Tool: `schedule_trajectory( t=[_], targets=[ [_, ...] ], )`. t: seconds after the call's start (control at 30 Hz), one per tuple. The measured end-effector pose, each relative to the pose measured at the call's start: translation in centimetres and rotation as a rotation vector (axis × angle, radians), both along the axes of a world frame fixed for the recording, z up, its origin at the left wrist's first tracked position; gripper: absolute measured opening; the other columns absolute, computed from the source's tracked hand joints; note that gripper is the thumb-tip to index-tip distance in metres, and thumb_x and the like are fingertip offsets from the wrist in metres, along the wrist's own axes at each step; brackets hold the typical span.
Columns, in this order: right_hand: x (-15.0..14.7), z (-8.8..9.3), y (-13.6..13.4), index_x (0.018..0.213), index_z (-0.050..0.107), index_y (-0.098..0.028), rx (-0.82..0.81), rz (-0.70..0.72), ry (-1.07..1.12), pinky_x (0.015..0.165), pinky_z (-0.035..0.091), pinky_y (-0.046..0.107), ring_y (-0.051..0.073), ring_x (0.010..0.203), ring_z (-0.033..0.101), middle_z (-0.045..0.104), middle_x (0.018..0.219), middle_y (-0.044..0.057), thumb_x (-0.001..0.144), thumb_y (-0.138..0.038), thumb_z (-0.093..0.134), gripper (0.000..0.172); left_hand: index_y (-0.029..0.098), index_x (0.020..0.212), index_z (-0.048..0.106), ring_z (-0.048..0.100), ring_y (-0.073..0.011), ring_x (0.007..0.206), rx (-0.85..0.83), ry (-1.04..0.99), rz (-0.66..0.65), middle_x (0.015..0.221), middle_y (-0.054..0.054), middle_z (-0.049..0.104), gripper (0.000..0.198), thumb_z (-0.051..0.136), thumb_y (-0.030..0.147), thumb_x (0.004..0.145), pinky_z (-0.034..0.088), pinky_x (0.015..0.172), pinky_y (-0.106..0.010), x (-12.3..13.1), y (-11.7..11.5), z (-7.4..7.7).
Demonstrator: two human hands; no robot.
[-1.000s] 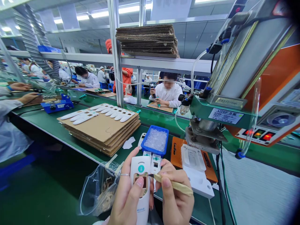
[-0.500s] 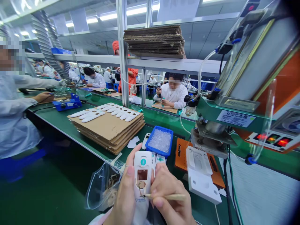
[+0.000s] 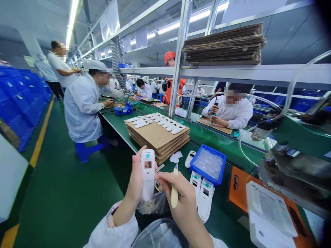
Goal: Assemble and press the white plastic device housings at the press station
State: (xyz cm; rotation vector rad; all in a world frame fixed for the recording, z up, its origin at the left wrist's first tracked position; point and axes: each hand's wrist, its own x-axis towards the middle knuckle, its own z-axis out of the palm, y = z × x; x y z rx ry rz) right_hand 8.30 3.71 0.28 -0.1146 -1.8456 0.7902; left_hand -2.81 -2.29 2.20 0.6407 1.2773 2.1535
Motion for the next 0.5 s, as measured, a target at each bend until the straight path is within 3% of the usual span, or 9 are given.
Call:
schedule_trajectory(
  t=[0.03,0.1,0.17,0.27,0.37,0.5],
  targets=[
    [-1.1,-0.8,0.1,0.106,0.067,-0.025,-0.080,0.029,0.002,0.067,0.050,0.027,0.014,0.078,0.063,0.071,0.091,0.003,0.091,-0.015,0.056,0.021,0.024,0.135,0.035,0.053,-0.0127,0.048,-0.056,0.053,0.054,0.064,0.004,0.058,0.082,0.036,0.082,0.077,0.046,0.046,-0.025,-1.6,-0.3,-0.1],
    [-3.1,-2.6,0.4,0.103,0.070,-0.023,-0.132,-0.008,-0.113,0.068,0.051,0.028,0.015,0.078,0.064,0.070,0.089,0.004,0.088,-0.016,0.058,0.020,0.023,0.129,0.036,0.053,-0.0121,0.045,-0.150,0.111,0.134,0.065,0.005,0.058,0.077,0.051,0.075,0.075,0.044,0.043,-0.024,-4.9,-1.1,-0.3],
    [-4.7,-4.3,0.7,0.098,0.073,-0.024,-0.039,-0.126,-0.363,0.068,0.049,0.031,0.018,0.077,0.064,0.068,0.083,0.005,0.083,-0.009,0.059,0.026,0.023,0.123,0.037,0.054,-0.0110,0.045,-0.222,0.162,0.185,0.068,0.006,0.059,0.075,0.073,0.057,0.068,0.044,0.043,-0.022,-7.7,-1.7,-0.4],
    [-6.0,-6.3,0.8,0.086,0.077,-0.025,0.109,-0.233,-0.635,0.069,0.046,0.035,0.024,0.078,0.064,0.068,0.076,0.007,0.073,0.001,0.059,0.034,0.020,0.117,0.044,0.055,-0.0095,0.047,-0.323,0.295,0.209,0.073,0.006,0.059,0.064,0.079,0.040,0.067,0.047,0.045,-0.023,-10.8,-1.7,0.2],
    [-6.1,-6.8,0.4,0.083,0.076,-0.024,0.163,-0.263,-0.640,0.071,0.046,0.039,0.027,0.081,0.065,0.070,0.076,0.008,0.073,0.001,0.058,0.033,0.018,0.120,0.047,0.057,-0.0091,0.054,-0.436,0.480,0.232,0.083,0.002,0.060,0.048,0.068,0.037,0.081,0.050,0.049,-0.024,-13.3,0.2,2.1],
    [-4.2,-6.4,0.2,0.095,0.071,-0.024,0.261,-0.277,-0.507,0.071,0.049,0.038,0.026,0.086,0.064,0.072,0.090,0.007,0.077,-0.004,0.055,0.031,0.016,0.116,0.056,0.062,-0.0130,0.074,-0.642,0.788,0.244,0.097,-0.003,0.064,0.035,0.058,0.040,0.090,0.055,0.065,-0.030,-16.6,5.2,5.2]
  ],
)
